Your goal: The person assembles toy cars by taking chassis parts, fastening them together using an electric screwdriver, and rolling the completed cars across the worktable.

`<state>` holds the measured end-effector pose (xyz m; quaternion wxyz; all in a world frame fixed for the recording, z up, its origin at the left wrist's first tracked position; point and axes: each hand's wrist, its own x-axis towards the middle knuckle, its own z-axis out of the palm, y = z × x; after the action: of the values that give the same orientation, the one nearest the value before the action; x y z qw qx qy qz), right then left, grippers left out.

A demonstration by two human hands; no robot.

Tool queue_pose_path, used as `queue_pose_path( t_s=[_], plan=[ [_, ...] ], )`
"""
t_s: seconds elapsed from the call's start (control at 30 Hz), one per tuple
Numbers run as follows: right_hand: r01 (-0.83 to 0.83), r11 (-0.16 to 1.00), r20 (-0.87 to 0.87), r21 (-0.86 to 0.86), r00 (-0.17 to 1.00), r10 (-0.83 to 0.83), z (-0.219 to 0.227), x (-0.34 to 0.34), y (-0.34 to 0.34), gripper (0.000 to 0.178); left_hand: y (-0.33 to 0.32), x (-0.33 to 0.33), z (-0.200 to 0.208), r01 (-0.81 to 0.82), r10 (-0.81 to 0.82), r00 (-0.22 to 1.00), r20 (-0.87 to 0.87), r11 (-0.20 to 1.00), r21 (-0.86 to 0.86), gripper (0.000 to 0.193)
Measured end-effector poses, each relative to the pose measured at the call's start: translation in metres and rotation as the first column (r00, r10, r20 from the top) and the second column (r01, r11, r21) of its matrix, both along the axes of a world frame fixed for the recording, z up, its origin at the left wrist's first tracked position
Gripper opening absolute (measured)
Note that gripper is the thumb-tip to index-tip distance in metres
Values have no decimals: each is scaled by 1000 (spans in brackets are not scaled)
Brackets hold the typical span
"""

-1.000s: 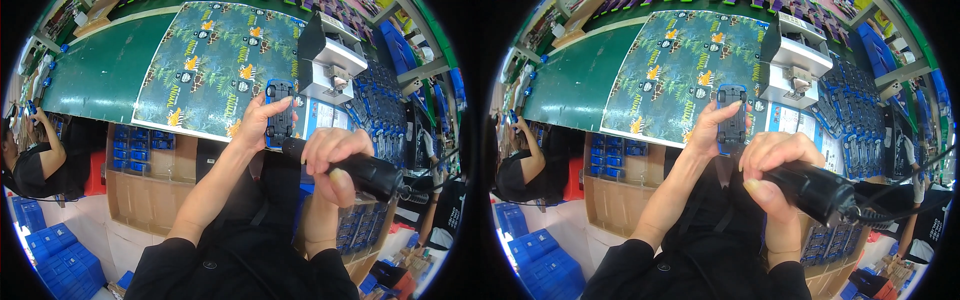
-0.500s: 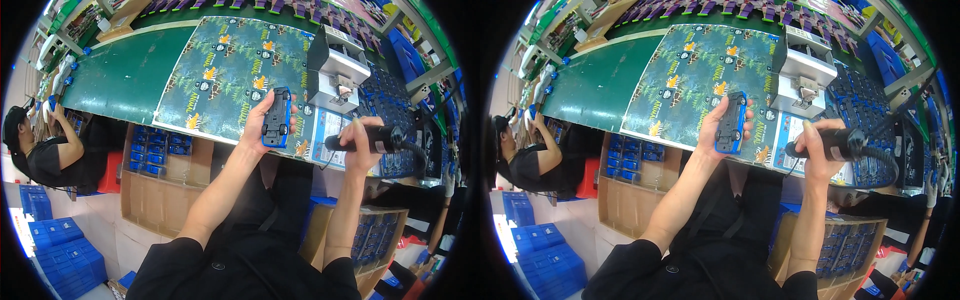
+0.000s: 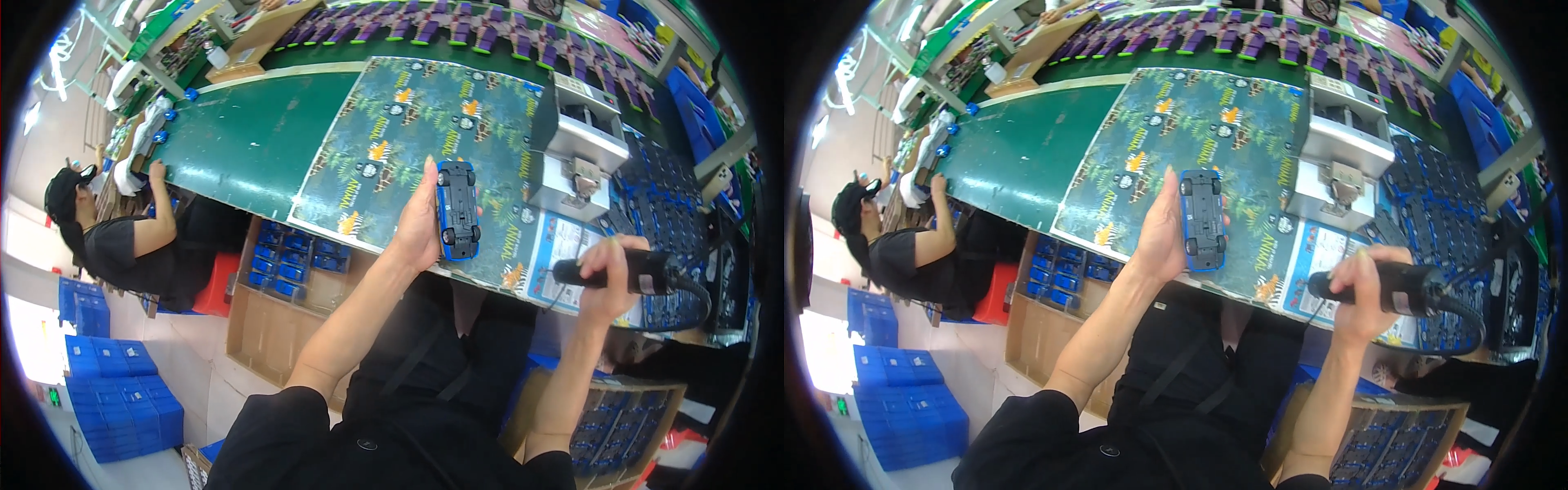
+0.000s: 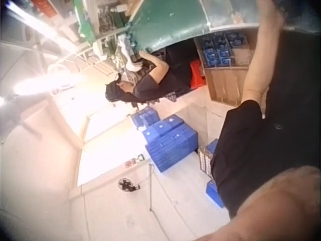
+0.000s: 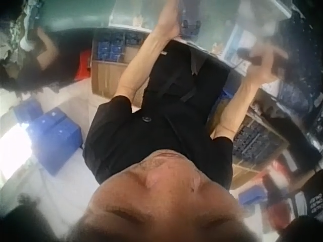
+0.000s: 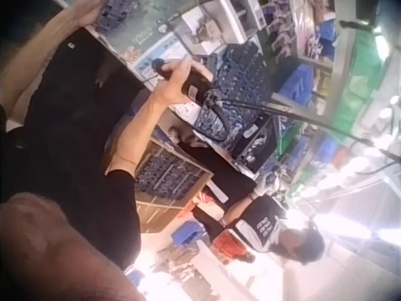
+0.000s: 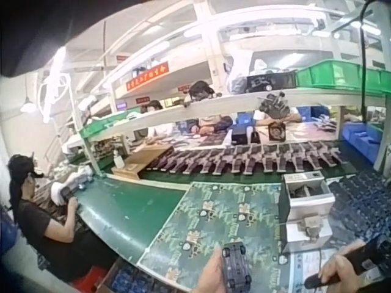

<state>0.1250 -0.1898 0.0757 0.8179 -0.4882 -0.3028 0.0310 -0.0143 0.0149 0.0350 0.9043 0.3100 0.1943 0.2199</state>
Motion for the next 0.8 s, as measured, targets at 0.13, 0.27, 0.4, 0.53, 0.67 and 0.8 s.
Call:
queue_pose_path(
  t_s=[0.13,0.27,0.4,0.53,0.67,0.8],
  plan=[
    [-66,997,19,-34,998,67,-2,0,11,11,23,-17,7,-17,25,994,-104,997,76,61],
    [-8,998,-6,-66,1000,7,-11,7,9,10,25,-27,-4,-65,102,988,-116,955,289,47],
    [-12,999,10,-45,1000,12,-19,21,-17,11,19,-17,-12,5,108,976,-188,854,520,51],
    [-24,998,30,-63,999,26,-25,23,-3,6,31,-32,-5,-17,132,988,-85,629,777,47],
    [-24,994,103,-109,994,35,-22,24,-3,6,36,-31,18,154,347,926,-146,5,988,57],
    [-4,995,100,-104,995,15,-20,20,2,6,57,-26,6,207,284,958,-47,-565,799,77]
  ],
)
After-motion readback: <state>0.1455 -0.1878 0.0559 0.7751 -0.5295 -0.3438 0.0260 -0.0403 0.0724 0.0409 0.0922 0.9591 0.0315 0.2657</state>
